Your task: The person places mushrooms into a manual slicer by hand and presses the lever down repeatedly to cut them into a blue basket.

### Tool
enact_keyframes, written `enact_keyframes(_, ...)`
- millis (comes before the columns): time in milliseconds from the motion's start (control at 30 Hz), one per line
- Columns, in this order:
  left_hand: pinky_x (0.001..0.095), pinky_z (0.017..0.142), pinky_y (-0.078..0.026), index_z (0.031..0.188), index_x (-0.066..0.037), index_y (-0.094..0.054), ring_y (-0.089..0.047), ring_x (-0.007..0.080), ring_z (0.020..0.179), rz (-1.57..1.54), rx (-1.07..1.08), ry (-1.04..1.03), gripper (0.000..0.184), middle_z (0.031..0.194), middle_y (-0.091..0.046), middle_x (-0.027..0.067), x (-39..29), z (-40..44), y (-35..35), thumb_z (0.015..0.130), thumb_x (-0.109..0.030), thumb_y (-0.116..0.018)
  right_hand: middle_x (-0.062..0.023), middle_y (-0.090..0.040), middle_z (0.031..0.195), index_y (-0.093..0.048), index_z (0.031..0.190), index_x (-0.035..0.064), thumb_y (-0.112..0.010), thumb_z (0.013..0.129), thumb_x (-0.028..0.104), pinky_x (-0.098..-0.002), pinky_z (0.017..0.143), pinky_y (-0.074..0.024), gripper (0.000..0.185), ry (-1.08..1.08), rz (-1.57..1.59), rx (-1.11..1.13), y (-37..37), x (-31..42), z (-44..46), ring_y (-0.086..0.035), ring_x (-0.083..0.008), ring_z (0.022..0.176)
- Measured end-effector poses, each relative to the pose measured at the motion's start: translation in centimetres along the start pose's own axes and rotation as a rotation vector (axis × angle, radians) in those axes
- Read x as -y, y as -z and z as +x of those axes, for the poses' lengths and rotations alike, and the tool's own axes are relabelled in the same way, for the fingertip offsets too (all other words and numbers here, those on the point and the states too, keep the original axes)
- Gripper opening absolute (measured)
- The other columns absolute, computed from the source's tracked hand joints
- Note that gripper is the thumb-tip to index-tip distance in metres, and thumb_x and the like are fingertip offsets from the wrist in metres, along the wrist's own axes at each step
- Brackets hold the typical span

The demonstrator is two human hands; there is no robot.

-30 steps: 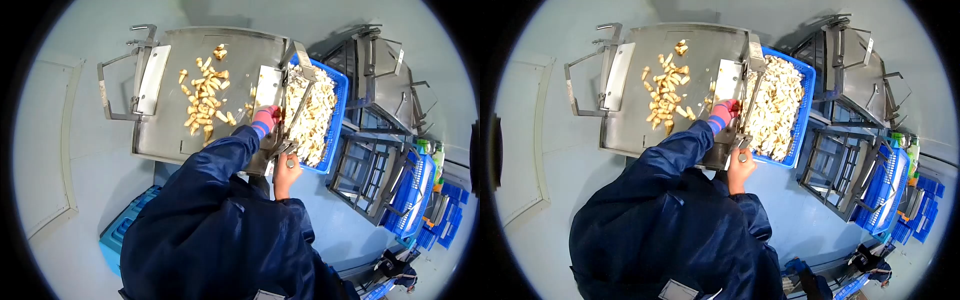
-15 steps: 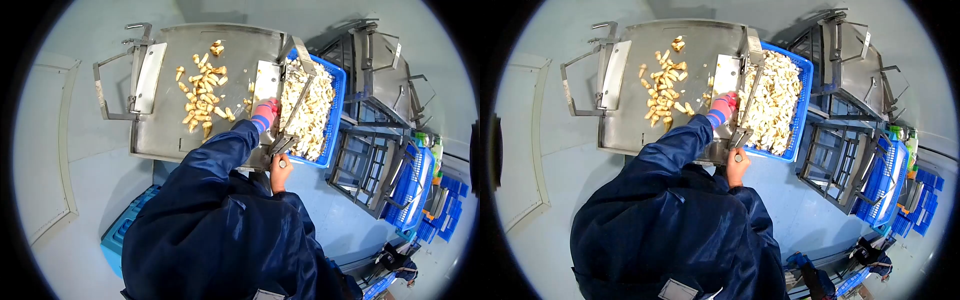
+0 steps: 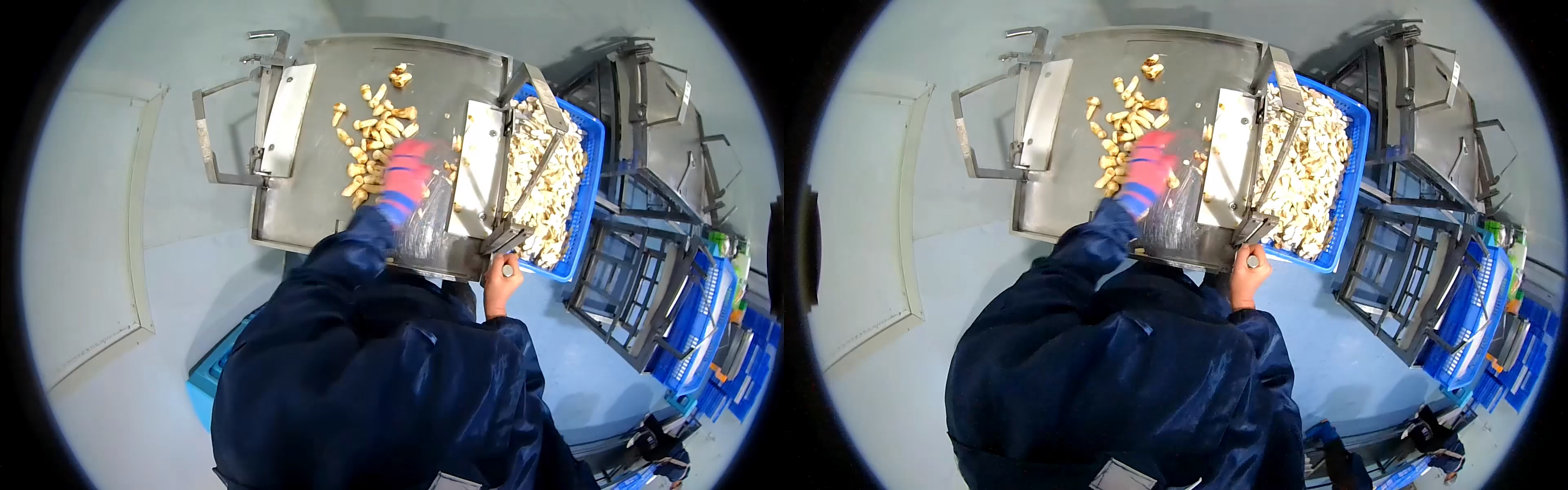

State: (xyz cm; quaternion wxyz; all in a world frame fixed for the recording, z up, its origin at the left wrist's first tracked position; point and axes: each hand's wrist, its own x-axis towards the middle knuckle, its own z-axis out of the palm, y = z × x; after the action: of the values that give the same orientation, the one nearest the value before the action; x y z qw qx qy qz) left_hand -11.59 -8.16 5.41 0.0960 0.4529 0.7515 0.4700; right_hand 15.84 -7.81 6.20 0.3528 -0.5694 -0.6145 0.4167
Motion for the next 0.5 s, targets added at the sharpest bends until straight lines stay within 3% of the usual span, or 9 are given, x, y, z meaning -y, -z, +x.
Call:
enact_keyframes(33, 0.0391, 0.091, -0.039, 0.11, -0.009, -0.057, -0.05, 0.0337, 0.102, 0.079, -0.066, 0.168, 0.042, 0.113, -0.053, 0.016, 2.4, -1.2, 2.3, 0.069, -0.005, -0.062, -0.0087, -0.041, 0.048, -0.048, 0.061, 0.0002, -0.057, 0.079, 0.007, -0.0309, 0.044, -0.0332, 0.022, -0.006, 0.013, -0.005, -0.1, -0.1, 0.0, -0.034, -0.0111, 0.048)
enact_keyframes(67, 0.0394, 0.088, -0.041, 0.107, -0.009, -0.058, -0.052, 0.0339, 0.099, 0.378, -0.15, 0.118, 0.038, 0.109, -0.055, 0.0156, 5.4, -2.7, 4.4, 0.069, -0.007, -0.063, -0.0089, -0.041, 0.048, -0.048, 0.061, 0.0003, -0.057, 0.079, 0.007, -0.031, 0.044, -0.0332, 0.022, -0.014, 0.028, -0.013, -0.3, -0.3, 0.0, -0.034, -0.0113, 0.047)
enact_keyframes(133, 0.0396, 0.086, -0.043, 0.104, -0.009, -0.059, -0.053, 0.0329, 0.097, 0.482, 0.018, 0.281, 0.035, 0.104, -0.057, 0.0152, 10.0, -4.6, 7.2, 0.07, -0.009, -0.065, -0.0088, -0.04, 0.048, -0.047, 0.061, 0.0003, -0.057, 0.079, 0.007, -0.031, 0.044, -0.0329, 0.021, 0.004, 0.017, -0.031, -0.3, -0.6, 0.0, -0.034, -0.0113, 0.047)
enact_keyframes(233, 0.0401, 0.084, -0.044, 0.102, -0.009, -0.059, -0.054, 0.0327, 0.097, 0.43, 0.229, 0.328, 0.033, 0.102, -0.058, 0.015, 10.6, -3.7, 7.8, 0.07, -0.012, -0.067, -0.0095, -0.04, 0.048, -0.048, 0.062, 0.0002, -0.057, 0.079, 0.007, -0.0313, 0.044, -0.0327, 0.021, -0.004, 0.031, -0.043, -0.5, 0.4, 0.0, -0.034, -0.0113, 0.047)
enact_keyframes(267, 0.0383, 0.079, -0.047, 0.102, -0.007, -0.059, -0.057, 0.0331, 0.089, 0.43, 0.266, 0.274, 0.032, 0.1, -0.058, 0.0145, 10.8, -3.1, 7.8, 0.071, -0.012, -0.067, -0.0097, -0.04, 0.048, -0.048, 0.062, 0.0002, -0.057, 0.079, 0.008, -0.0313, 0.043, -0.0327, 0.02, 0.008, 0.019, -0.036, -0.3, 0.9, 0.1, -0.034, -0.0114, 0.047)
enact_keyframes(367, 0.0348, 0.078, -0.047, 0.107, -0.007, -0.059, -0.059, 0.0297, 0.087, 0.104, 0.132, 0.353, 0.034, 0.097, -0.061, 0.0143, 7.3, -0.3, 6.0, 0.074, -0.014, -0.066, -0.0106, -0.044, 0.049, -0.051, 0.063, 0.0006, -0.058, 0.078, 0.009, -0.031, 0.044, -0.0347, 0.019, -0.035, -0.004, -0.042, -0.1, 0.5, 0.1, -0.038, -0.011, 0.047)
enact_keyframes(400, 0.0319, 0.075, -0.047, 0.113, -0.007, -0.057, -0.06, 0.024, 0.083, -0.203, 0.107, 0.381, 0.037, 0.095, -0.064, 0.0132, 4.4, 0.4, 4.6, 0.078, -0.015, -0.064, -0.0108, -0.045, 0.049, -0.051, 0.063, 0.0006, -0.058, 0.078, 0.01, -0.0307, 0.045, -0.0354, 0.019, -0.008, -0.022, -0.057, -0.1, 1.3, 0.1, -0.039, -0.0109, 0.047)
enact_keyframes(433, 0.031, 0.073, -0.047, 0.113, -0.007, -0.058, -0.06, 0.0191, 0.079, -0.28, 0.163, 0.43, 0.035, 0.094, -0.065, 0.0122, 1.6, 1.1, 2.7, 0.079, -0.015, -0.063, -0.0111, -0.045, 0.049, -0.052, 0.063, 0.0005, -0.059, 0.078, 0.01, -0.0305, 0.045, -0.0361, 0.019, 0.021, -0.037, -0.07, -0.1, 1.9, 0.2, -0.04, -0.0108, 0.048)
enact_keyframes(500, 0.0342, 0.074, -0.047, 0.106, -0.009, -0.063, -0.06, 0.028, 0.081, -0.13, 0.211, 0.404, 0.032, 0.092, -0.063, 0.0169, -0.9, 1.4, -3.2, 0.077, -0.023, -0.065, -0.0122, -0.048, 0.05, -0.053, 0.065, 0.0, -0.06, 0.077, 0.011, -0.0302, 0.046, -0.0379, 0.018, -0.011, -0.036, -0.063, 0.2, 2.5, 0.4, -0.042, -0.0125, 0.047)
